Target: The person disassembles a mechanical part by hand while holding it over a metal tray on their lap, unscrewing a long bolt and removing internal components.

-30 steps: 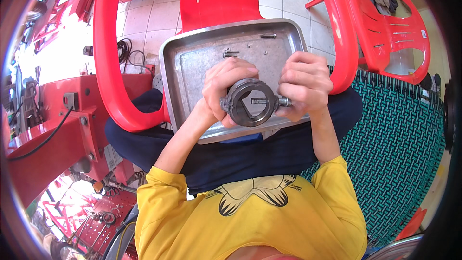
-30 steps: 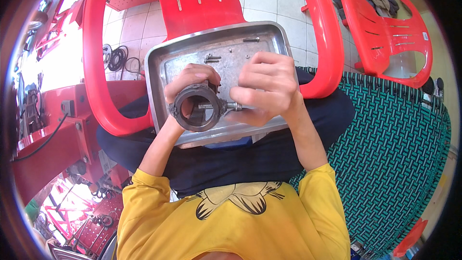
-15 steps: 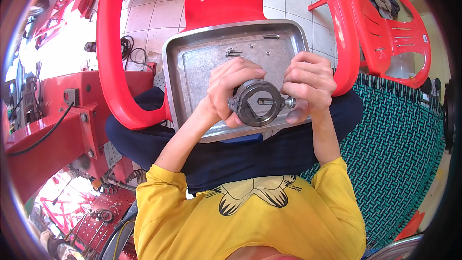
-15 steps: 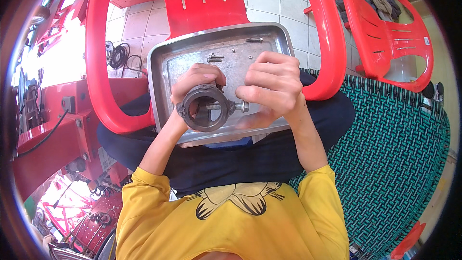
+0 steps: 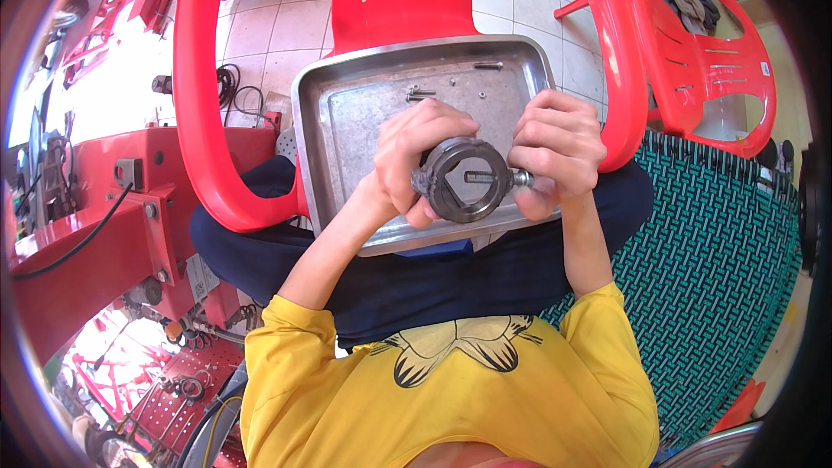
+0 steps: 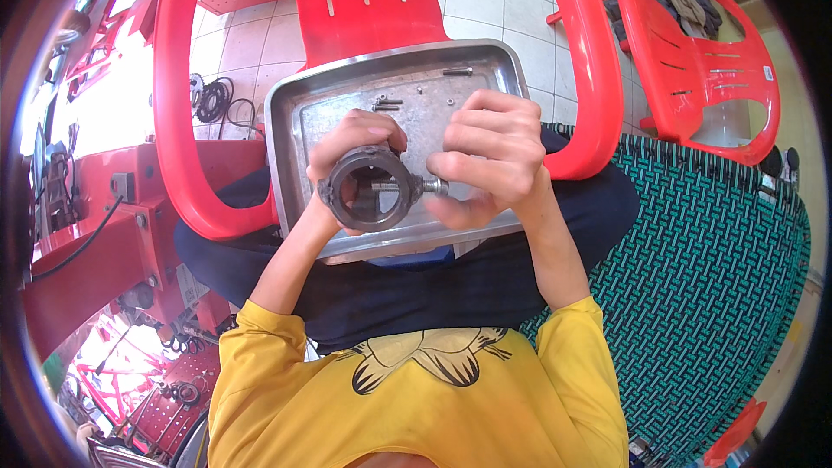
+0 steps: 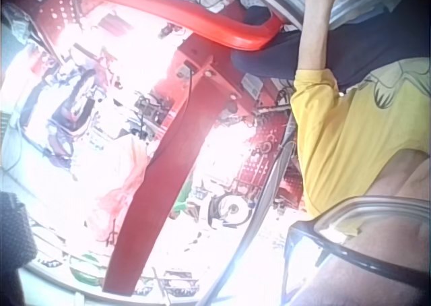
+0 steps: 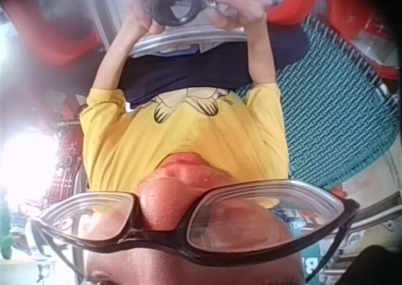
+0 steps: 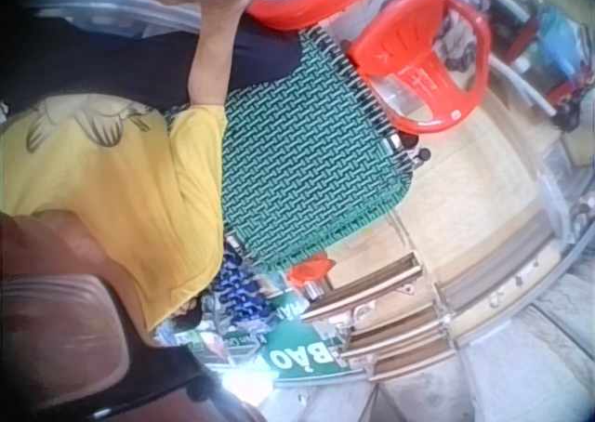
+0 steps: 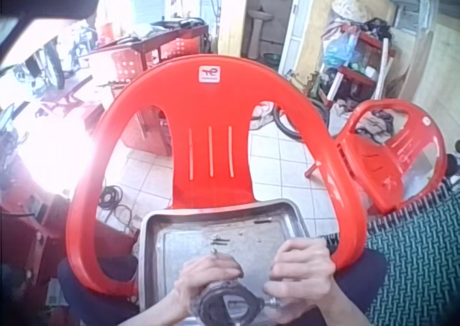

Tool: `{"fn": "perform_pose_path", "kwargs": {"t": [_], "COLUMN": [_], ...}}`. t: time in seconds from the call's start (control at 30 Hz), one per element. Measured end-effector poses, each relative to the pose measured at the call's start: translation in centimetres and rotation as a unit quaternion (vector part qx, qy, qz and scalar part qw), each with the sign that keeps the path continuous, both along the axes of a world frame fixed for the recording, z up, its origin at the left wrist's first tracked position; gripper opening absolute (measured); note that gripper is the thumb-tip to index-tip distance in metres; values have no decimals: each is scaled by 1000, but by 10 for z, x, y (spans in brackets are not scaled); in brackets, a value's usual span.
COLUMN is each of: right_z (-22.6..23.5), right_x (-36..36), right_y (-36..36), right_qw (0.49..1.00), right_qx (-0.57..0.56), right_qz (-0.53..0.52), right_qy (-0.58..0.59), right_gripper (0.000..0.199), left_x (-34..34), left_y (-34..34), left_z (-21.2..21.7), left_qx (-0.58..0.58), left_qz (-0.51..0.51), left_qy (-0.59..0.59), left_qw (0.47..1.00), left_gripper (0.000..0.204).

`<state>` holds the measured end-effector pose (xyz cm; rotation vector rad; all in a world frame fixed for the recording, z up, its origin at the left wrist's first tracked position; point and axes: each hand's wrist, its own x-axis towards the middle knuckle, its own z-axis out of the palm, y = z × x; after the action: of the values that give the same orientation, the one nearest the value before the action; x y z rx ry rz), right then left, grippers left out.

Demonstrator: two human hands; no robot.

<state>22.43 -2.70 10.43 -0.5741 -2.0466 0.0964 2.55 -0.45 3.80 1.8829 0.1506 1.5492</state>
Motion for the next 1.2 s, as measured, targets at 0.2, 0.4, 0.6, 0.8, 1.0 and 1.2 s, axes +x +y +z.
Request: {"fn": "perform_pose_path", "kwargs": {"t": [0.2,0.4,0.6,0.8,1.0,1.2], "right_z": [-2,-1,-3,-7,-5,-43], "right_x": [4,2,4,8,1,21], "right_y": [4,0,4,6,13,31], "right_qw": [1000,1000,1000,998,934,840], "right_qx": [9,-6,2,-5,-211,-356], "right_qz": [13,-6,12,-51,-285,-325], "right_qy": [-3,-4,-14,25,33,-249], "right_gripper": [32,36,45,46,18,28], "left_x": [2,1,1,0,-5,-9], "left_y": [0,2,2,1,2,15], "left_z": [5,3,3,0,6,25], "left_qx": [13,1,2,-21,-99,-170], "left_qz": [18,8,14,27,126,202], "left_qy": [5,-7,-6,-23,-20,-47], "left_qw": [1000,1000,1000,999,987,963], "left_gripper": [59,58,56,70,66,84]}}
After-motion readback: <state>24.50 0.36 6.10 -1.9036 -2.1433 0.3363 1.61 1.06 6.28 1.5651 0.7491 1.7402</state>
